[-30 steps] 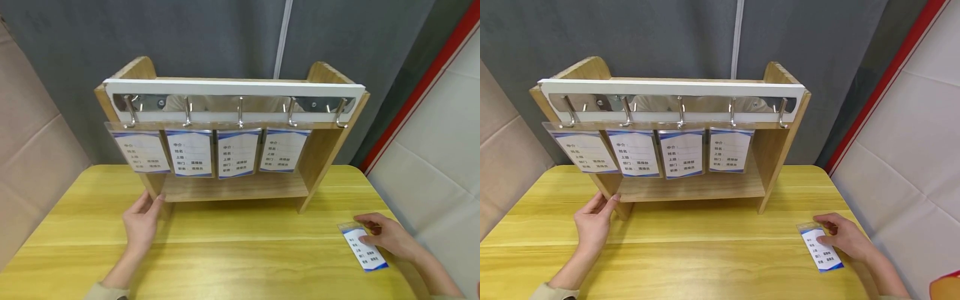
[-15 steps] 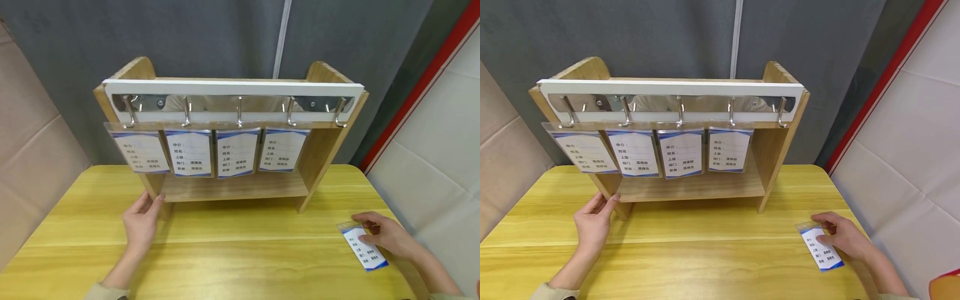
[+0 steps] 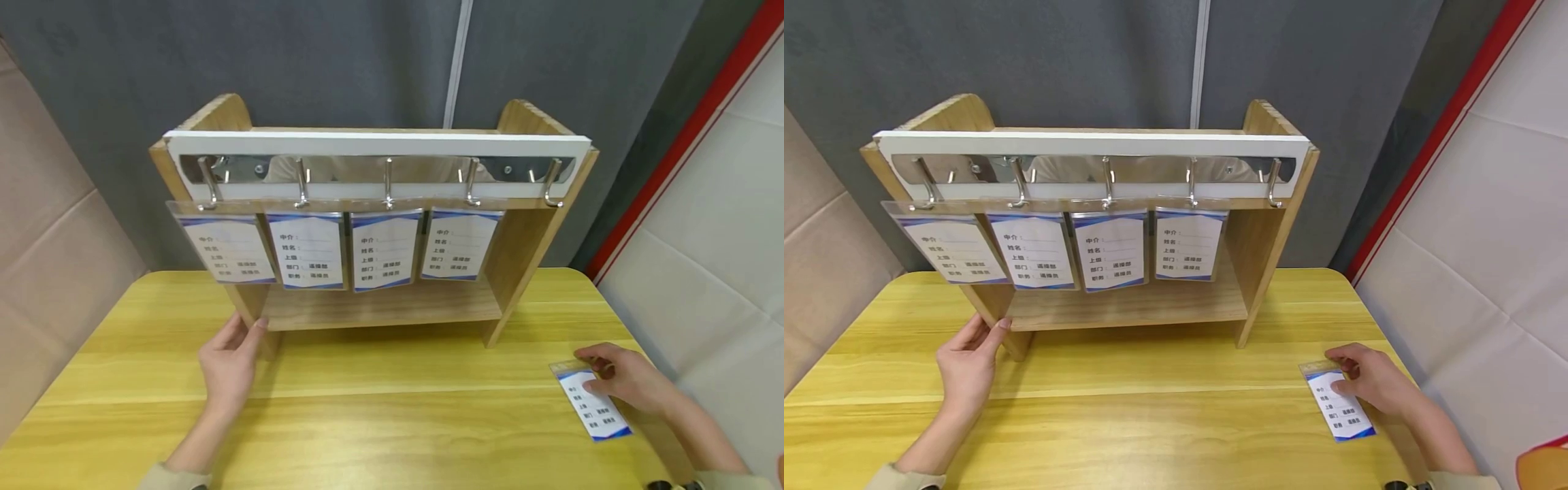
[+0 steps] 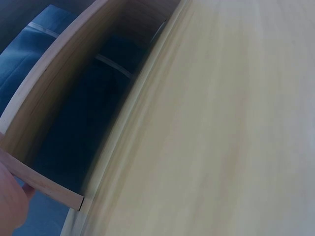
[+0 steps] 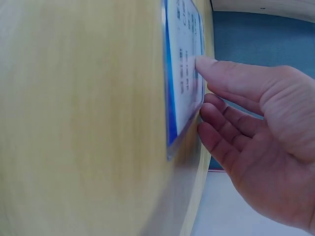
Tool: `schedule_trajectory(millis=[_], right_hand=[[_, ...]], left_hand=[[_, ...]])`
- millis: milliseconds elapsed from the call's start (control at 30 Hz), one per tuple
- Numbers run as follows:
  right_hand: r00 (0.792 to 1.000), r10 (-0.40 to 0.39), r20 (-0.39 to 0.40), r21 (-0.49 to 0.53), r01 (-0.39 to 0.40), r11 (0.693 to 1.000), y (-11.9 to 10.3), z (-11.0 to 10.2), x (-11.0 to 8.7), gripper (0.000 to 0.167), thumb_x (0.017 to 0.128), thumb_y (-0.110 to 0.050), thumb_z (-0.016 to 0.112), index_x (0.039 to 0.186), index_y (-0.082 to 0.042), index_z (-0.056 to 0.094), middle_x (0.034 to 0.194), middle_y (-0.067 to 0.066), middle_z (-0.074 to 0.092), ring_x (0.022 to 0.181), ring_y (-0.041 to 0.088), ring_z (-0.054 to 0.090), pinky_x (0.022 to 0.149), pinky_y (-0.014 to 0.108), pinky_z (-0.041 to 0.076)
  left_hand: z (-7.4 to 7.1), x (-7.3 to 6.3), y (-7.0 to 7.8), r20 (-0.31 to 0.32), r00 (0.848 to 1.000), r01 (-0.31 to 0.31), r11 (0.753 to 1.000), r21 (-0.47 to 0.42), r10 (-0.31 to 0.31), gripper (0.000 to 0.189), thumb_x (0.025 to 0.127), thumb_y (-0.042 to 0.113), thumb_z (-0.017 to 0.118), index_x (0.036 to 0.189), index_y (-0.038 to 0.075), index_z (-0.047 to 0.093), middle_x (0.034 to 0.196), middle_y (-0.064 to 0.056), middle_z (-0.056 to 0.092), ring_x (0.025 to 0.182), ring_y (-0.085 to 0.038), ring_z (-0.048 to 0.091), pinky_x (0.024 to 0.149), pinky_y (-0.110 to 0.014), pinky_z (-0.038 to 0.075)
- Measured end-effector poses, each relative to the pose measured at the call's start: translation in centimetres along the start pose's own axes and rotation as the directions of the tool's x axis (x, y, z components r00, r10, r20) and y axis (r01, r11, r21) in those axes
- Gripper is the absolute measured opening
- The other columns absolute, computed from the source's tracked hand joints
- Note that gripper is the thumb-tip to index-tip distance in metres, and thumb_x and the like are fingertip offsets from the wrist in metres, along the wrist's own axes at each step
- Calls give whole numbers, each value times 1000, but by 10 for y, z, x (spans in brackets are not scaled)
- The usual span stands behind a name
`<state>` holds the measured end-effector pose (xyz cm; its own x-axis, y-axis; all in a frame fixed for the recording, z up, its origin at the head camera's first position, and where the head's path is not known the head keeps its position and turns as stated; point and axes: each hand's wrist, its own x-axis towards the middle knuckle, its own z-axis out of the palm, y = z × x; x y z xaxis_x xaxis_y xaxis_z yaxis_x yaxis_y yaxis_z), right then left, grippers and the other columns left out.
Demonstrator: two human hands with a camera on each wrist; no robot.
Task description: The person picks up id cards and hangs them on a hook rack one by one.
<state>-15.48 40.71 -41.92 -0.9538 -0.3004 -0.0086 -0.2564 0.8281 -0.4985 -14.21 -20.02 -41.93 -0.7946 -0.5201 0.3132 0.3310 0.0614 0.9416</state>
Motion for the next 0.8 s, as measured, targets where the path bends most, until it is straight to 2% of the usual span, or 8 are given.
schedule_trajectory(millis=[100,233,533,667,800], right_hand=[[1000,4,7,2,-4,1000,0,0,0,48,81,-11,87,122,5,68,109,6,69,85,2,54,68,20,55],[1000,1,5,5,-1,1000,2,2,-1,51,82,-12,87,125,5,66,112,8,70,87,1,55,70,20,56],[995,-69,-67,9,70,998,6,9,-7,50,82,-9,86,127,1,67,118,12,68,91,0,56,72,16,53],[998,-46,-51,-12,46,999,6,8,-5,48,83,-11,86,126,1,68,116,10,69,90,-1,56,71,17,53],[999,-13,-35,-21,13,1000,4,5,-2,50,83,-12,86,125,5,66,115,11,70,91,1,56,72,18,53]], left_hand=[[0,-1,1,1,1000,1,1000,10,-1,39,92,-6,72,130,-2,65,119,-10,68,97,1,71,88,-21,58],[0,-1,1,2,1000,1,1000,17,-1,38,92,-6,71,130,-2,65,118,-5,70,97,1,71,88,-20,58],[1,-1,1,8,1000,-9,1000,4,9,39,92,-7,71,130,-3,65,118,-5,70,97,0,71,88,-21,58],[0,-1,1,11,1000,-13,1000,10,13,39,92,-6,71,131,-2,65,117,-1,71,98,1,71,88,-21,58],[-1,-1,1,16,1000,-12,1000,9,11,39,93,-6,71,131,-1,65,119,-4,70,99,1,70,88,-21,58]])
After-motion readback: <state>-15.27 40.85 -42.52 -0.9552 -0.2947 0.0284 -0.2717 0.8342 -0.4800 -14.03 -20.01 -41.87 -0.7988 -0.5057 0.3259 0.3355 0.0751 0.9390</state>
